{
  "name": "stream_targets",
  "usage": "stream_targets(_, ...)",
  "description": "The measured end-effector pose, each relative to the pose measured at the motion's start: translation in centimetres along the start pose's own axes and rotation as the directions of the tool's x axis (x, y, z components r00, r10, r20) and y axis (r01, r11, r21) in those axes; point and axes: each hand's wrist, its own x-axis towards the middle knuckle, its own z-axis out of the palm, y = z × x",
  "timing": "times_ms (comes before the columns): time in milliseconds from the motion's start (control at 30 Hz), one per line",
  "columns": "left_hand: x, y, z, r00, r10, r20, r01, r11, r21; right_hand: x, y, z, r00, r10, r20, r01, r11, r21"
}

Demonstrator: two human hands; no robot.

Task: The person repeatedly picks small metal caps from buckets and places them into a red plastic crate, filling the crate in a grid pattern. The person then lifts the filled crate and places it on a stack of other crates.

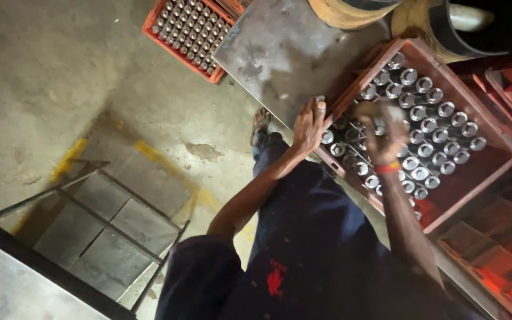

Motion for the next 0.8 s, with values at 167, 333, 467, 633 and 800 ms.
stream_targets(167,-0.3,0.1,-0.2,0.993,-0.114,-0.008,0.112,0.985,-0.134,-0.7,1.6,0.3,0.96,-0.029,-0.278,0.086,0.977,0.195)
stream_targets(333,-0.3,1.0,-0.8,0.996,-0.08,-0.024,0.079,0.996,-0.039,-0.9,3.3,0.4,0.98,0.072,-0.185,-0.052,0.993,0.109)
stream_targets(467,-0.6,2.1,-1.4,0.989,0.101,-0.107,-0.102,0.995,-0.002,0.6,3.7,-0.1,0.894,0.163,-0.418,-0.018,0.944,0.33)
stream_targets(633,-0.5,3.1,-2.1,0.973,0.201,-0.115,-0.198,0.98,0.035,3.4,4.1,-0.7,0.983,0.139,-0.117,-0.131,0.988,0.078)
stream_targets(800,-0.5,3.7,-2.7,0.98,0.166,-0.109,-0.171,0.985,-0.031,3.3,4.2,-0.7,0.965,0.081,-0.249,-0.047,0.989,0.138)
